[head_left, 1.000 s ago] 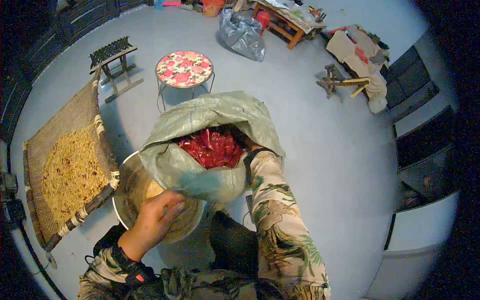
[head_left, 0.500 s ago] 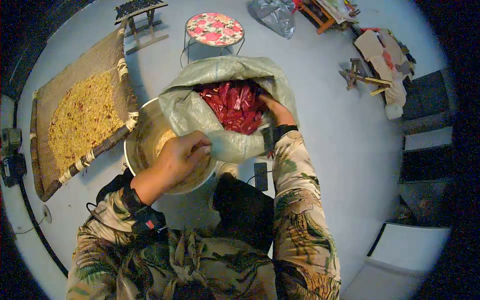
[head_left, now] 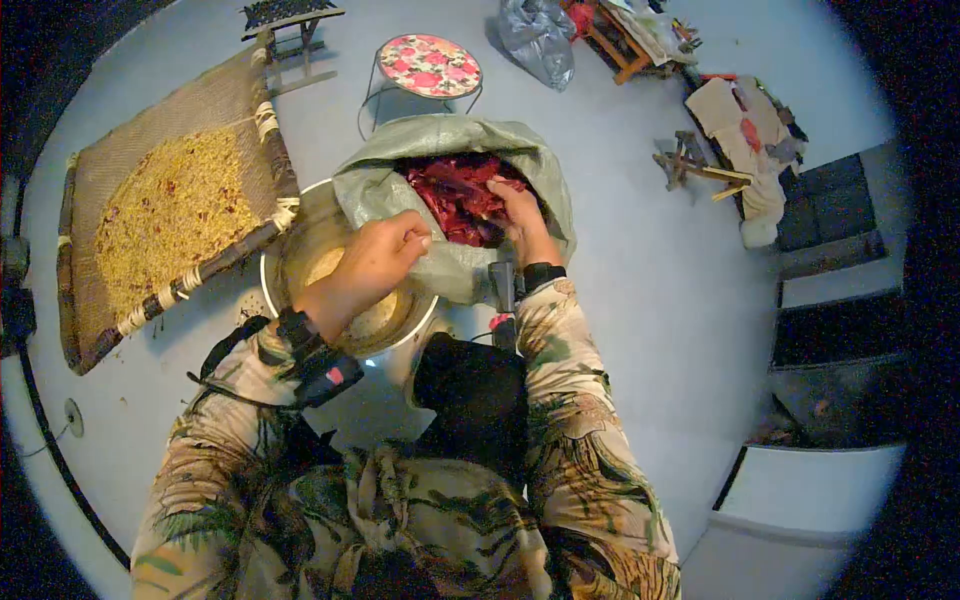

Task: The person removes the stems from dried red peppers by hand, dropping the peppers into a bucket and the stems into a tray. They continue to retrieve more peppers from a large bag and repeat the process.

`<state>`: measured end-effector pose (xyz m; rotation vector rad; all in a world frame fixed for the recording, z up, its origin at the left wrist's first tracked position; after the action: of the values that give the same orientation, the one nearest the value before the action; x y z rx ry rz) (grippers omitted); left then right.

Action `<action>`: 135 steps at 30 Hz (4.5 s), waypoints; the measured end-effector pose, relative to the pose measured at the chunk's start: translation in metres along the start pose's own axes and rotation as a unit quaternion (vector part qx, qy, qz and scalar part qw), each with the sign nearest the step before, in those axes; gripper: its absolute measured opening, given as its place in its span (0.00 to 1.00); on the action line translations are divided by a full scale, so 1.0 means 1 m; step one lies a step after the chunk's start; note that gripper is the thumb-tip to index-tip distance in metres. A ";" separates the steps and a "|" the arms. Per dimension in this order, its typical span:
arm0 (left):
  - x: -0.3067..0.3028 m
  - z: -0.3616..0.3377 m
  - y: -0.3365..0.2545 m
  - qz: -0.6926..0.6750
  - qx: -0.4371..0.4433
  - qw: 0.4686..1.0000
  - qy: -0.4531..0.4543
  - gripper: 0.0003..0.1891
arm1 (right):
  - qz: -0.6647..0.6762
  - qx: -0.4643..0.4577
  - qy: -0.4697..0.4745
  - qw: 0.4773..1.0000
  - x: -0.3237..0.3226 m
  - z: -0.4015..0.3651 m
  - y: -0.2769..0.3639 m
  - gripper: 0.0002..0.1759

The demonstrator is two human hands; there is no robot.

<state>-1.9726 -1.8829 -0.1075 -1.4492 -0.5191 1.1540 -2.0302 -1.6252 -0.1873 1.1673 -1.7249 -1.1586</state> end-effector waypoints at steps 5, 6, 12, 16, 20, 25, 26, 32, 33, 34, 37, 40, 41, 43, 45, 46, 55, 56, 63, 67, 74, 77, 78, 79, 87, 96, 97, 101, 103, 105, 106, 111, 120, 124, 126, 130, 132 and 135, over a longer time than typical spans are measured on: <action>0.002 0.005 0.011 -0.001 -0.023 1.000 -0.021 0.08 | -0.059 -0.047 -0.016 0.997 -0.003 0.004 -0.016 0.22; 0.001 0.004 0.011 -0.004 -0.023 0.999 -0.026 0.08 | -0.052 -0.053 -0.029 0.997 -0.003 0.003 -0.019 0.23; -0.006 0.000 0.012 0.036 -0.012 0.998 -0.040 0.08 | -0.049 -0.128 -0.075 0.988 -0.009 -0.002 -0.014 0.26; -0.016 0.000 0.008 0.060 -0.023 0.997 -0.051 0.08 | -0.188 -0.238 -0.125 0.945 0.005 -0.013 0.004 0.21; -0.031 -0.006 0.000 0.089 -0.021 0.993 -0.078 0.08 | -0.341 -0.298 -0.032 0.891 0.071 -0.039 0.015 0.19; -0.032 -0.002 0.013 0.097 -0.041 0.991 -0.087 0.08 | -0.645 -0.178 -0.081 0.739 0.102 -0.049 0.005 0.23; -0.031 -0.002 0.015 0.100 -0.041 0.990 -0.086 0.08 | -0.658 -0.161 -0.080 0.731 0.104 -0.050 0.003 0.23; -0.028 0.000 0.014 0.097 -0.031 0.990 -0.093 0.08 | -0.576 -0.190 -0.061 0.793 0.089 -0.047 0.005 0.19; -0.028 0.001 0.015 0.096 -0.031 0.990 -0.099 0.08 | -0.539 -0.209 -0.052 0.814 0.085 -0.049 0.008 0.17; -0.028 0.002 0.018 0.084 -0.045 0.990 -0.103 0.09 | -0.502 -0.228 -0.043 0.833 0.081 -0.051 0.012 0.16; -0.034 0.005 0.021 0.012 -0.069 0.989 -0.128 0.15 | -0.336 -0.254 0.007 0.907 0.078 -0.062 0.019 0.12; -0.036 0.013 0.015 -0.162 -0.024 0.975 -0.151 0.22 | -0.230 -0.228 0.044 0.945 0.089 -0.090 0.033 0.12; -0.034 0.016 0.012 -0.243 0.013 0.960 -0.139 0.24 | -0.216 -0.232 0.056 0.947 0.097 -0.105 0.038 0.12; -0.034 0.016 0.005 -0.304 0.049 0.946 -0.106 0.26 | -0.188 -0.240 0.081 0.949 0.110 -0.126 0.044 0.13; -0.038 0.014 -0.002 -0.267 0.046 0.960 -0.068 0.25 | -0.177 -0.222 0.099 0.954 0.115 -0.128 0.040 0.13; -0.040 0.012 -0.005 -0.243 0.054 0.966 -0.071 0.24 | -0.177 -0.237 0.097 0.950 0.113 -0.124 0.035 0.13; -0.051 -0.002 -0.017 -0.136 0.096 0.977 -0.129 0.17 | -0.125 -0.297 0.105 0.941 0.130 -0.135 0.054 0.18; -0.053 -0.002 -0.017 -0.126 0.098 0.978 -0.134 0.17 | -0.125 -0.299 0.104 0.940 0.131 -0.138 0.057 0.19; -0.060 -0.007 -0.019 -0.091 0.118 0.974 -0.168 0.13 | -0.102 -0.299 0.143 0.938 0.138 -0.152 0.072 0.23; -0.058 -0.005 -0.017 -0.097 0.087 0.977 -0.170 0.14 | -0.092 -0.312 0.158 0.932 0.145 -0.152 0.069 0.24; -0.051 -0.003 -0.019 -0.123 0.068 0.977 -0.160 0.16 | -0.082 -0.353 0.138 0.922 0.137 -0.142 0.064 0.22; -0.049 0.000 -0.013 -0.110 0.062 0.980 -0.156 0.18 | -0.093 -0.363 0.134 0.917 0.139 -0.145 0.068 0.23; -0.049 0.000 -0.011 -0.103 0.061 0.980 -0.157 0.18 | -0.090 -0.341 0.138 0.925 0.139 -0.144 0.067 0.23; -0.049 0.000 -0.008 -0.112 0.060 0.979 -0.161 0.18 | -0.087 -0.319 0.142 0.933 0.139 -0.143 0.066 0.24; -0.056 0.001 0.004 -0.270 -0.008 0.945 -0.187 0.16 | -0.131 -0.312 0.101 0.936 0.150 -0.136 0.042 0.26; -0.057 0.004 0.013 -0.291 -0.044 0.941 -0.169 0.14 | -0.181 -0.283 0.118 0.934 0.152 -0.121 0.020 0.10; -0.055 0.005 0.013 -0.296 -0.038 0.939 -0.169 0.14 | -0.151 -0.267 0.124 0.944 0.152 -0.121 0.022 0.10; -0.049 0.007 0.015 -0.342 -0.050 0.932 -0.114 0.16 | -0.064 -0.209 0.161 0.963 0.153 -0.121 0.019 0.13; -0.048 0.008 0.014 -0.353 -0.056 0.930 -0.090 0.17 | -0.048 -0.169 0.165 0.971 0.154 -0.123 0.019 0.14; -0.051 0.007 0.014 -0.359 -0.063 0.927 -0.087 0.17 | -0.027 -0.126 0.174 0.976 0.157 -0.127 0.021 0.15; -0.051 0.006 0.014 -0.360 -0.066 0.926 -0.094 0.16 | -0.015 -0.103 0.180 0.978 0.158 -0.130 0.023 0.15; -0.058 0.006 0.024 -0.364 -0.080 0.919 -0.128 0.13 | -0.006 -0.066 0.224 0.972 0.162 -0.137 0.024 0.16; -0.058 0.006 0.038 -0.451 -0.111 0.880 -0.103 0.12 | -0.036 -0.090 0.255 0.962 0.166 -0.140 0.024 0.12; -0.054 0.007 0.040 -0.464 -0.135 0.870 -0.101 0.15 | -0.035 -0.100 0.222 0.969 0.163 -0.136 0.024 0.10; -0.053 0.009 0.042 -0.448 -0.133 0.877 -0.116 0.16 | -0.047 -0.121 0.202 0.971 0.160 -0.132 0.023 0.09; -0.054 0.011 0.040 -0.392 -0.102 0.903 -0.141 0.18 | -0.119 -0.174 0.175 0.962 0.153 -0.120 0.015 0.09; -0.055 0.010 0.033 -0.372 -0.104 0.913 -0.131 0.17 | -0.115 -0.179 0.198 0.957 0.157 -0.121 0.012 0.10; -0.058 0.008 0.034 -0.355 -0.095 0.916 -0.157 0.18 | -0.073 -0.175 0.222 0.956 0.164 -0.127 0.012 0.11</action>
<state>-2.0138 -1.9355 -0.1176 -1.0743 -1.2935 0.7494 -1.9695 -1.8127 -0.1210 1.2306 -1.0619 -1.1265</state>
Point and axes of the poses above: each hand's wrist, its own z-axis towards the middle knuckle, its own x-axis out of the palm, y = z × x, the point moved 5 cm from there along z, towards the middle knuckle, and after that the axes turned 4 degrees about -x, right-handed, at the moved point
